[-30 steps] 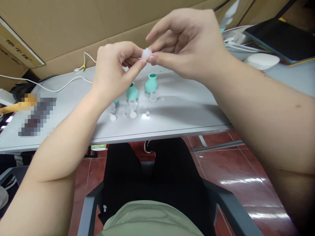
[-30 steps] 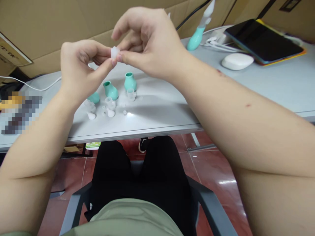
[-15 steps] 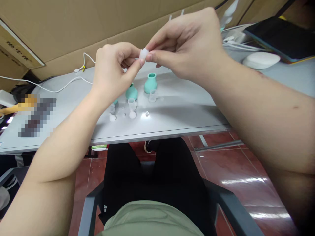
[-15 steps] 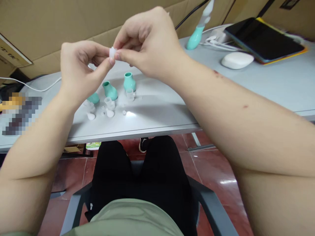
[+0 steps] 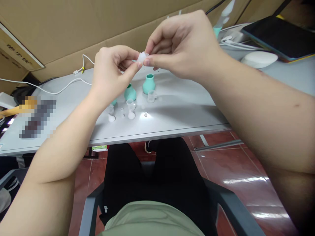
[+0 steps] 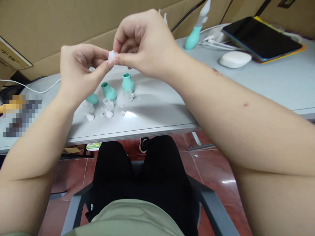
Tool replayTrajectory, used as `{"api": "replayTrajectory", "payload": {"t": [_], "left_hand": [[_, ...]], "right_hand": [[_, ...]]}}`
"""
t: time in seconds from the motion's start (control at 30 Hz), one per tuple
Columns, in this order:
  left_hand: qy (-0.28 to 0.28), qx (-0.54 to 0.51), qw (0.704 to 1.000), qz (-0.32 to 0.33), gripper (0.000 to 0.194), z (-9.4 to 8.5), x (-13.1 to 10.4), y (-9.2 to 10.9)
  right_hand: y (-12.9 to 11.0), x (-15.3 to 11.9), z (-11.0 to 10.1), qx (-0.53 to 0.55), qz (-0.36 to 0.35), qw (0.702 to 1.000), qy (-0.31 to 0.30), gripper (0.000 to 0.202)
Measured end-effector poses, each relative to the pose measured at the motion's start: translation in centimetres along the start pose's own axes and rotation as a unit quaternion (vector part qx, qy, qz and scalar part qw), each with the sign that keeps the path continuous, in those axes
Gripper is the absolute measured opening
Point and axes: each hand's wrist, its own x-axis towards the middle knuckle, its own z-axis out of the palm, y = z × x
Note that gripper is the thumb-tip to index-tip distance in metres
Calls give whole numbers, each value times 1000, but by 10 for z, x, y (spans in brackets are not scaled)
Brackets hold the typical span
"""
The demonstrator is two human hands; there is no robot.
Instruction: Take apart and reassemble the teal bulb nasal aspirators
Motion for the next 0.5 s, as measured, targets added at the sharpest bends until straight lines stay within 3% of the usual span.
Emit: {"api": "replayTrajectory", "payload": {"t": [0.13, 0.3, 0.4, 0.5], "left_hand": [[34, -7, 999, 40, 39, -2, -2, 20], [27, -19, 996, 83, 14, -9, -5, 52], [31, -16, 997, 66, 14, -10, -3, 50], [18, -27, 997, 66, 11, -9, 2, 34]], "right_hand": [[-5, 0, -6, 24, 13, 1000, -13, 20], [-1, 2, -15, 56, 35, 997, -47, 26], [6, 2, -17, 83, 40, 995, -46, 43], [8, 2, -16, 108, 41, 993, -38, 48]]}}
